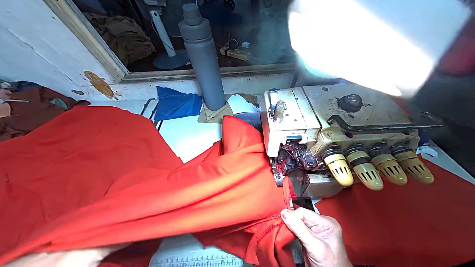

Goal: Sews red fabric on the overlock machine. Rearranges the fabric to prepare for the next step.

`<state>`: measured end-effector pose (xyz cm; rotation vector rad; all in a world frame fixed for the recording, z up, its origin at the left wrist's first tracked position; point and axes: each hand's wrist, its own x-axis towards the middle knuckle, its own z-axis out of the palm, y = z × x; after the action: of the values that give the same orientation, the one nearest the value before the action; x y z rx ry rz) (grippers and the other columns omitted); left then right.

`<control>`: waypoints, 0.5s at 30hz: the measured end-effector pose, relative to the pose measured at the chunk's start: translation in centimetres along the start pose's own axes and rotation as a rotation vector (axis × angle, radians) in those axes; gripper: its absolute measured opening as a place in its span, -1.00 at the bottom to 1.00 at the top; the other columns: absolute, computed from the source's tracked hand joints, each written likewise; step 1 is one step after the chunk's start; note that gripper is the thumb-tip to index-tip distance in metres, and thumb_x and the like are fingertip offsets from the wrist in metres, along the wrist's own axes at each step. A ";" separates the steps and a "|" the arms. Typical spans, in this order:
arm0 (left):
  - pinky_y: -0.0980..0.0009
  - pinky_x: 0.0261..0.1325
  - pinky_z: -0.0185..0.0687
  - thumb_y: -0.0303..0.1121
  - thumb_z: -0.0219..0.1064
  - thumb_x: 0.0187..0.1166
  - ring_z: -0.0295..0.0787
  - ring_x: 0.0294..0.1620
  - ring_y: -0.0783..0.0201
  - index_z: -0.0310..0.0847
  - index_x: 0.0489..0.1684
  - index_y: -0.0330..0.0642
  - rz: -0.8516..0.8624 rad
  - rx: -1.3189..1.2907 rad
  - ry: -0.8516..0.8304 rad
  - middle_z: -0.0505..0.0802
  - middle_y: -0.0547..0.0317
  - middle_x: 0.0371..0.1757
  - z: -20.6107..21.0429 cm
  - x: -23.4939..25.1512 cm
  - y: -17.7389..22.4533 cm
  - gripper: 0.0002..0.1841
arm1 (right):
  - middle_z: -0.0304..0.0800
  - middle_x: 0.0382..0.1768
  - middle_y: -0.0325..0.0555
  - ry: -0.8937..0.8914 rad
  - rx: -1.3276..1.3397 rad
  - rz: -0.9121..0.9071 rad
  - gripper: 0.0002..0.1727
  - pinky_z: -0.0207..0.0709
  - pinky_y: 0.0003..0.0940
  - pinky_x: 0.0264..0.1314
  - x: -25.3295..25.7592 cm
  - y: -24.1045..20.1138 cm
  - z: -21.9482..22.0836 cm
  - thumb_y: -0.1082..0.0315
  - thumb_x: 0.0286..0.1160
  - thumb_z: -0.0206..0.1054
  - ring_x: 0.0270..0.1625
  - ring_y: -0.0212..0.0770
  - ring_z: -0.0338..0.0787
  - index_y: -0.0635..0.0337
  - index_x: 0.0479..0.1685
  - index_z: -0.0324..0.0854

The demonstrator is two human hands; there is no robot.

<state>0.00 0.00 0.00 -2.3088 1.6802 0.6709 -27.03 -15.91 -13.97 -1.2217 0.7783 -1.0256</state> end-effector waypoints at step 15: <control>0.17 -0.07 0.58 -0.06 0.29 0.58 0.82 -0.18 0.09 0.80 -0.09 -0.26 0.209 -0.227 0.980 0.92 -0.08 -0.19 7.7 7.1 10.3 -0.61 | 0.71 -0.61 -0.24 -0.236 -0.315 0.062 -0.87 0.50 -0.61 -0.40 -3.5 1.0 -1.2 0.49 0.44 0.42 -0.54 -0.59 0.59 0.41 -0.39 0.74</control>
<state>-9.73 -6.13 -9.11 -2.8811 2.3203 -0.3747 -29.24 -13.13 -15.34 -1.5461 0.8051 -0.7077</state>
